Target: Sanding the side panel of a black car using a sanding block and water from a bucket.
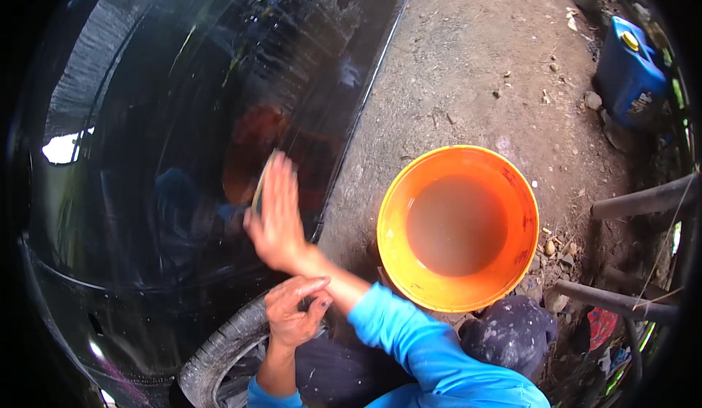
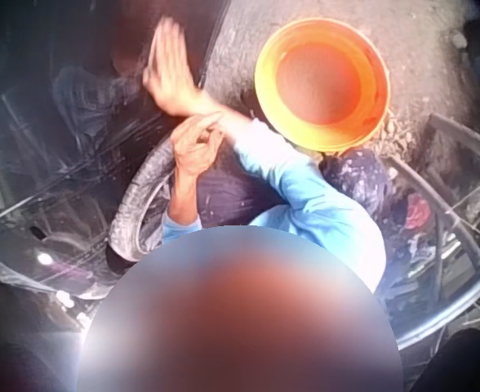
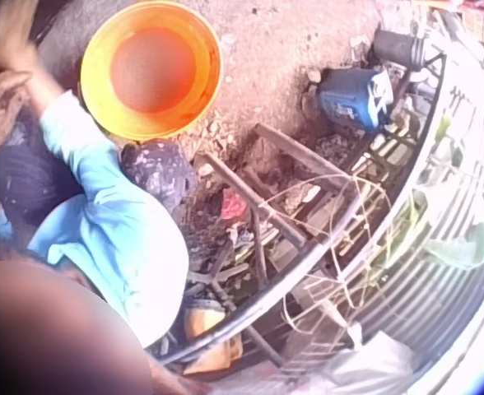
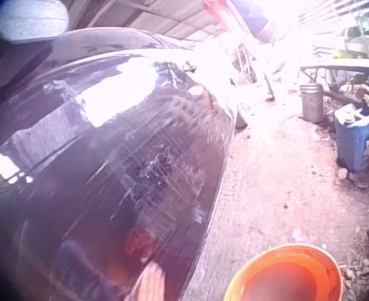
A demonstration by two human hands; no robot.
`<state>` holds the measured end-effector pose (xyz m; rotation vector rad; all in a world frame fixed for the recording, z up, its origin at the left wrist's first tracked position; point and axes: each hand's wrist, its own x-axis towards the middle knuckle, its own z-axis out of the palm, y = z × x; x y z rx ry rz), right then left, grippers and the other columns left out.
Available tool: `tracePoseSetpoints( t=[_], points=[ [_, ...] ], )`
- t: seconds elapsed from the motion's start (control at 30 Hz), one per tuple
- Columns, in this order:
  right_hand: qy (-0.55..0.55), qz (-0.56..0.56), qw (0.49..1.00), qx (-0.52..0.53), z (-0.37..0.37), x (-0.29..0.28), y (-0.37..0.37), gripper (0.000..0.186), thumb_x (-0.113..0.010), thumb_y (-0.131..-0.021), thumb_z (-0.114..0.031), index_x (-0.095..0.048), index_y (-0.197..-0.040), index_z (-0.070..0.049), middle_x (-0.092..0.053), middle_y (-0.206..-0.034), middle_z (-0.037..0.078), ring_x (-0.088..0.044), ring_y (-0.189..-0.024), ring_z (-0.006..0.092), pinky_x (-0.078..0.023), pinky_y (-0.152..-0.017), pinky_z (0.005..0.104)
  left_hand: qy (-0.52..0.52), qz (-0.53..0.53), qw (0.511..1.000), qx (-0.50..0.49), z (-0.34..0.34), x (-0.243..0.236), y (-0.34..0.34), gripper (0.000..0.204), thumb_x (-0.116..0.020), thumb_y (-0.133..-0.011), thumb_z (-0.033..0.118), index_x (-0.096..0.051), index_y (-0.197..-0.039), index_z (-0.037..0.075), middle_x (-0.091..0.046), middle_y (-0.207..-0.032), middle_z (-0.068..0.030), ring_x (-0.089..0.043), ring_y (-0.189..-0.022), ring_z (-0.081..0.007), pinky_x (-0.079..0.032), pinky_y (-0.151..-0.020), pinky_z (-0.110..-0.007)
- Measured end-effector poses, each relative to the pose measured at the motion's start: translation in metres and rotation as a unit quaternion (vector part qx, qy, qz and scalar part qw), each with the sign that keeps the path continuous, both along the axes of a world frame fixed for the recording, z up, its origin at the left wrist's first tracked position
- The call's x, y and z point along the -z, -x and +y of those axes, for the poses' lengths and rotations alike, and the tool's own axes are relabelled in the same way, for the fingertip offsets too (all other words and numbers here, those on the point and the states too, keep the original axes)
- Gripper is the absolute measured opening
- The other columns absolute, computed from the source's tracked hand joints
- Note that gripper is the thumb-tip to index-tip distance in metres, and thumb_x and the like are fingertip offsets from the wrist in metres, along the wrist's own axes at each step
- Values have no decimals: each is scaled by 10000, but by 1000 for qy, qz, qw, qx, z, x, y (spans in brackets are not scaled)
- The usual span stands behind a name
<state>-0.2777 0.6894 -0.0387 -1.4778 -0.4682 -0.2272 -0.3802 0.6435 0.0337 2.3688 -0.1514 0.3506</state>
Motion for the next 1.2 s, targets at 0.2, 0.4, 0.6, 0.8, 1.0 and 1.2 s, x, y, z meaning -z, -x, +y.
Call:
tracePoseSetpoints(
  t=[0.2,0.4,0.6,0.8,1.0,1.2],
  points=[
    [-79,87,990,73,-18,24,-201,700,-424,-1042,-284,-93,-1539,82,-60,-1616,292,-63,-1506,435,-84,-1222,486,12,61,996,-71,4,9,17,193,-749,-835,70,-721,-1006,-15,-696,-738,-107,-660,-641,-182,-513,-613,-286],
    [-18,45,996,-76,12,21,62,870,-555,-868,-128,-36,-1511,145,-39,-1587,359,-39,-1496,484,-50,-1219,538,-29,60,998,-23,0,7,-4,210,-751,-807,42,-717,-1008,-10,-697,-738,-111,-664,-642,-221,-524,-632,-302],
    [-17,91,989,116,-23,46,-229,692,-346,-1064,-341,-57,-1553,53,-25,-1635,247,-27,-1520,390,-54,-1223,489,-13,55,998,-20,-2,6,15,227,-758,-810,47,-713,-1028,-1,-671,-702,-75,-643,-601,-211,-507,-596,-307],
    [-38,70,996,48,19,32,-20,714,-424,-1000,-195,-51,-1551,65,-20,-1628,270,-2,-1517,419,-20,-1224,493,4,76,995,-56,8,6,12,202,-750,-809,22,-715,-1005,-17,-699,-756,-117,-667,-640,-197,-519,-618,-295],
    [-11,81,990,114,1,58,-123,673,-335,-1065,-318,-61,-1548,61,-17,-1630,265,11,-1517,406,-40,-1228,481,-16,60,998,17,-10,-1,1,233,-769,-812,90,-713,-1023,7,-688,-695,-70,-663,-608,-209,-511,-599,-306],
    [-37,127,985,114,19,62,-113,654,-359,-1059,-278,-87,-1555,51,-49,-1626,273,-57,-1514,414,-75,-1220,487,-29,80,996,-10,-4,0,10,234,-778,-802,96,-715,-1006,-1,-680,-685,-77,-659,-602,-216,-504,-584,-306]
  ],
)
